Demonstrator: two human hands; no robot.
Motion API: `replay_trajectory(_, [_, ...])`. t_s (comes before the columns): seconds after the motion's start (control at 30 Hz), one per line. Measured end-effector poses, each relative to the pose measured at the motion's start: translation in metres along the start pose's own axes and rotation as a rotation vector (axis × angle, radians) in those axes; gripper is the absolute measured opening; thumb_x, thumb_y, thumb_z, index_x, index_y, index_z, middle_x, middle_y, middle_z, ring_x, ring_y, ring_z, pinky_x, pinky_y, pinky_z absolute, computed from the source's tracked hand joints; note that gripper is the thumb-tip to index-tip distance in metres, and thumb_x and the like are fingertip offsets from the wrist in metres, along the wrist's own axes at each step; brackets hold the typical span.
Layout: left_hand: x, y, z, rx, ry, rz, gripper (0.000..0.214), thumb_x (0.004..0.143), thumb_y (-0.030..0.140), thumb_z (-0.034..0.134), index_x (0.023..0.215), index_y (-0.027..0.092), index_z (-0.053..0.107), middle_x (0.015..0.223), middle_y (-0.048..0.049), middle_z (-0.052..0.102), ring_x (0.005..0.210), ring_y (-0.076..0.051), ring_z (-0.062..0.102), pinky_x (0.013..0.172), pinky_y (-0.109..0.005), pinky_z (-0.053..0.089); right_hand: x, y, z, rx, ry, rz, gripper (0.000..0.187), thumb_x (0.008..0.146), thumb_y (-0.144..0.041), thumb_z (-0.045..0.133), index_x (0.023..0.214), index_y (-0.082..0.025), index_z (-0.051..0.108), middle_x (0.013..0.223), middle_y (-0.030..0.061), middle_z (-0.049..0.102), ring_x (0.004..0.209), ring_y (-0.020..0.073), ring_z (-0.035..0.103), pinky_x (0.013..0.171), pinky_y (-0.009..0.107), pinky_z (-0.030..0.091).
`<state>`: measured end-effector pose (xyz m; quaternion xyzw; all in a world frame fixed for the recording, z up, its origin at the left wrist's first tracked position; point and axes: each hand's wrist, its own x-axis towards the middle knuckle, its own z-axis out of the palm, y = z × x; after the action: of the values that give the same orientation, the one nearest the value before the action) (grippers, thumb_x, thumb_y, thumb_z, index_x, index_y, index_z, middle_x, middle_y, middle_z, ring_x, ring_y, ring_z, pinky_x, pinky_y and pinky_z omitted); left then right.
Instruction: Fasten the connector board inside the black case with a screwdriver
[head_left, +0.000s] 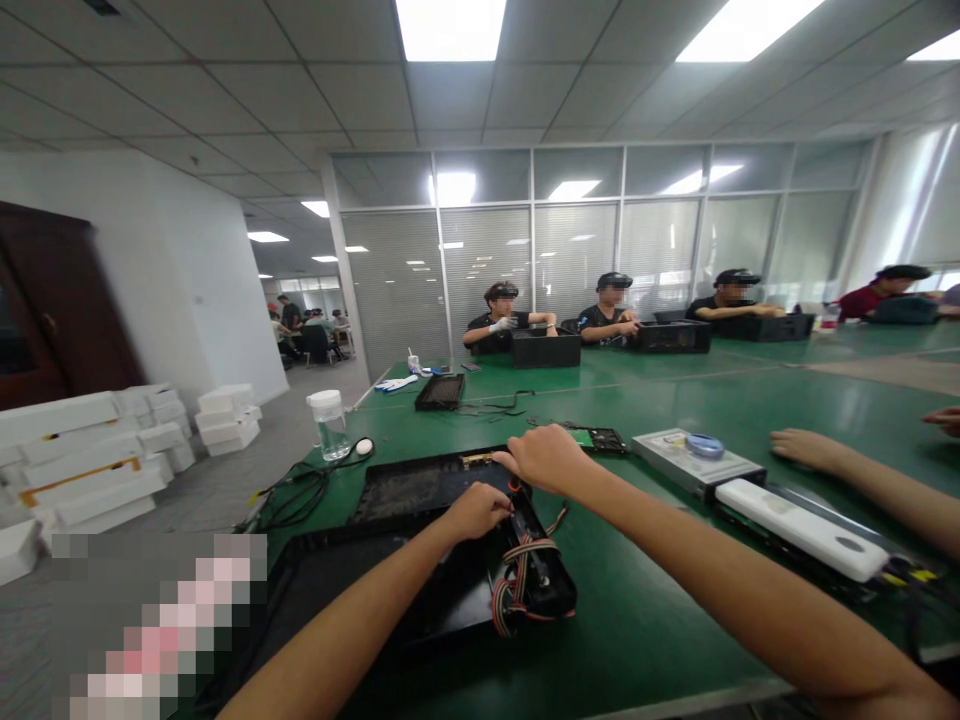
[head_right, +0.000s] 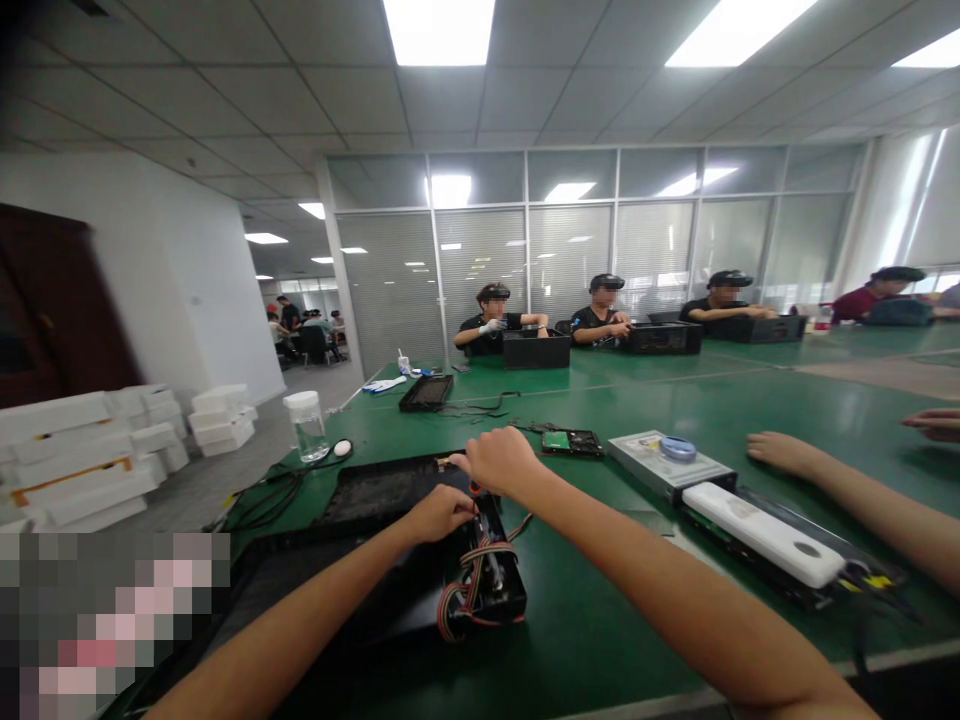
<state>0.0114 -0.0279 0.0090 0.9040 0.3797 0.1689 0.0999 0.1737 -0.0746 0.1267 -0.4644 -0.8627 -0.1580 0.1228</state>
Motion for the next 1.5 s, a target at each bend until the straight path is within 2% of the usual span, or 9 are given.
replay_trajectory(0.43, [-0.001, -0.005, 0.000, 0.010, 0.003, 0.001, 0.018, 0.078, 0.020, 0.049, 0.085, 0.018, 0.066, 0.082, -0.0006, 0.067, 0.074, -0.013, 0.059, 0.072, -0.020, 0.041, 0.033, 0.015, -0.004, -0.007, -0.231, -0.103, 0.046, 0.082, -0.050, 0.035, 0.093, -0.014, 0.061, 0.086, 0.0159, 0.066, 0.077, 0.0250, 0.061, 0.063, 0.031, 0.040])
replay_trajectory(0.53, [-0.001, -0.006, 0.000, 0.021, 0.014, 0.013, 0.017, 0.077, 0.020, 0.050, 0.085, 0.018, 0.066, 0.083, -0.0008, 0.067, 0.076, -0.013, 0.059, 0.073, -0.020, 0.041, 0.029, 0.018, -0.001, -0.037, -0.168, -0.064, 0.053, 0.082, -0.055, 0.031, 0.083, -0.012, 0.062, 0.081, 0.0175, 0.065, 0.077, 0.0268, 0.061, 0.063, 0.032, 0.039])
replay_trajectory(0.67, [-0.001, -0.007, 0.001, 0.021, 0.013, 0.007, 0.018, 0.077, 0.019, 0.050, 0.085, 0.018, 0.066, 0.081, -0.0005, 0.067, 0.072, -0.013, 0.059, 0.070, -0.019, 0.041, 0.023, 0.018, 0.002, 0.065, -0.174, -0.155, 0.046, 0.081, -0.052, 0.038, 0.098, -0.014, 0.056, 0.079, 0.0127, 0.066, 0.069, 0.0223, 0.060, 0.058, 0.028, 0.037])
replay_trajectory(0.87, [-0.002, -0.002, 0.000, 0.051, 0.000, -0.008, 0.017, 0.074, 0.016, 0.050, 0.081, 0.017, 0.066, 0.073, 0.0002, 0.065, 0.063, -0.011, 0.056, 0.064, -0.018, 0.040, 0.017, 0.027, 0.006, 0.091, -0.076, -0.093, 0.047, 0.081, -0.056, 0.035, 0.091, -0.017, 0.057, 0.075, 0.0105, 0.064, 0.069, 0.0217, 0.058, 0.060, 0.027, 0.034])
replay_trajectory(1.03, [-0.005, 0.004, -0.003, 0.110, 0.008, 0.032, 0.015, 0.075, 0.015, 0.049, 0.079, 0.017, 0.063, 0.071, 0.0001, 0.062, 0.065, -0.011, 0.053, 0.065, -0.019, 0.038, -0.004, 0.051, 0.040, 0.386, 0.101, -0.027, 0.034, 0.079, -0.050, 0.043, 0.072, -0.019, 0.055, 0.062, 0.0020, 0.057, 0.058, 0.0142, 0.050, 0.055, 0.024, 0.031])
replay_trajectory(1.13, [-0.008, 0.008, -0.001, 0.169, 0.041, 0.071, 0.015, 0.078, 0.015, 0.047, 0.086, 0.018, 0.059, 0.082, -0.0023, 0.061, 0.078, -0.015, 0.054, 0.073, -0.022, 0.039, -0.024, 0.069, 0.086, 0.748, 0.303, 0.198, 0.035, 0.080, -0.048, 0.039, 0.063, -0.018, 0.050, 0.054, -0.0010, 0.049, 0.050, 0.0120, 0.045, 0.050, 0.023, 0.032])
replay_trajectory(1.27, [-0.011, 0.011, 0.002, 0.256, 0.073, 0.123, 0.017, 0.082, 0.015, 0.043, 0.094, 0.017, 0.055, 0.091, -0.0047, 0.058, 0.086, -0.016, 0.052, 0.078, -0.024, 0.039, -0.038, 0.091, 0.141, 1.416, 0.322, 0.529, 0.031, 0.079, -0.047, 0.037, 0.067, -0.020, 0.044, 0.041, -0.0082, 0.031, 0.032, 0.0087, 0.027, 0.033, 0.021, 0.024])
replay_trajectory(1.4, [-0.011, 0.009, -0.014, 0.305, 0.068, 0.207, 0.019, 0.084, 0.015, 0.041, 0.093, 0.016, 0.058, 0.093, -0.0060, 0.060, 0.089, -0.017, 0.053, 0.082, -0.025, 0.038, -0.034, 0.095, 0.151, 1.873, 0.415, 0.684, 0.025, 0.079, -0.044, 0.043, 0.074, -0.020, 0.046, 0.050, -0.0048, 0.042, 0.037, 0.0078, 0.035, 0.035, 0.020, 0.032])
replay_trajectory(1.5, [-0.013, 0.003, -0.041, 0.297, 0.018, 0.206, 0.015, 0.081, 0.017, 0.048, 0.086, 0.017, 0.063, 0.087, -0.0044, 0.063, 0.084, -0.016, 0.055, 0.080, -0.024, 0.039, -0.030, 0.086, 0.141, 2.016, 0.361, 0.602, 0.017, 0.076, -0.035, 0.054, 0.079, -0.019, 0.050, 0.071, 0.0022, 0.056, 0.053, 0.0098, 0.050, 0.047, 0.023, 0.044])
